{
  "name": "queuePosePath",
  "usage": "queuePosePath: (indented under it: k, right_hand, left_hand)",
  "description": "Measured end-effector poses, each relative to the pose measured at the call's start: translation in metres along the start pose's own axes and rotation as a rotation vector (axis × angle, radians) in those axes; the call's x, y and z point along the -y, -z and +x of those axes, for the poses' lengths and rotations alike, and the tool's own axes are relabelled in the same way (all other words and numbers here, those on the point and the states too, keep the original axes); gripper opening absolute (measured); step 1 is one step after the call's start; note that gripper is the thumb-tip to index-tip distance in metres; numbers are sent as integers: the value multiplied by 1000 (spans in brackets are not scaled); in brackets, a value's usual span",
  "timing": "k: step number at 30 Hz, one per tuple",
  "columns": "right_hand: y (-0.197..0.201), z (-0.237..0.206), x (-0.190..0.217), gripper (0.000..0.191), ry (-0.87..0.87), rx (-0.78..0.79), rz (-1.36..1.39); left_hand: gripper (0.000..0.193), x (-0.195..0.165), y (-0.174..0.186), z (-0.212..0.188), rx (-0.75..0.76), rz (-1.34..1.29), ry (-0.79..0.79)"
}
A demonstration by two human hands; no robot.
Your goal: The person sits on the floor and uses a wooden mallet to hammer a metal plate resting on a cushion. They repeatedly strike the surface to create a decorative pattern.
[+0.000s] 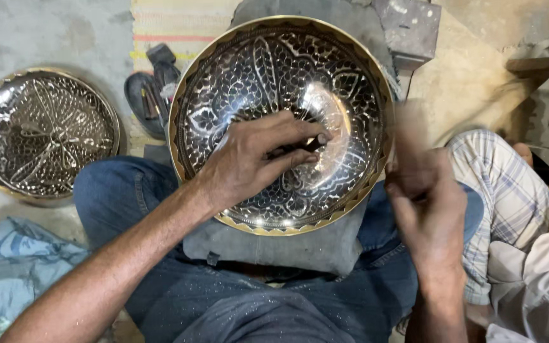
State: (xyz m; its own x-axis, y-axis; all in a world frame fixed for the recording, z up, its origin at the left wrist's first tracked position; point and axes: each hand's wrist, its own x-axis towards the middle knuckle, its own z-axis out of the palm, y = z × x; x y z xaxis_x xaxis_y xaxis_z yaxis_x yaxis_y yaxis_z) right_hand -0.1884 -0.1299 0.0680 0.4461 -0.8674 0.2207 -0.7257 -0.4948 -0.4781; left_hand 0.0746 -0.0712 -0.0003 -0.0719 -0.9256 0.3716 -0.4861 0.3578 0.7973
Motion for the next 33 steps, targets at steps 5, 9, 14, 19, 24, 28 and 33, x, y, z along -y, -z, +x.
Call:
queuePosePath:
  k: [5, 9, 14, 19, 24, 28, 33]
  right_hand:
    - [-5, -6, -7, 34, -102, -40, 104]
    - [-5, -10, -7, 34, 58, -7, -153]
    - [-2, -14, -1, 37, 172, -51, -317]
    - [-1, -13, 1, 36, 89, -43, -195]
    - [-6, -13, -6, 34, -43, -21, -9]
    - [-6, -17, -9, 31, 0, -73, -72]
    - [-5, -17, -1, 32, 44, -48, -145]
  left_hand:
    - [33, -4, 0, 2, 6, -5, 22]
    - [35, -6, 0, 3, -8, 28, -15]
    - [35, -7, 2, 4, -19, 12, -50]
    - [38, -9, 2, 4, 36, 16, 47]
    - [39, -10, 1, 5, 32, 15, 40]
    - [42, -11, 2, 5, 17, 9, -13]
    - [44, -12, 3, 6, 9, 67, -40]
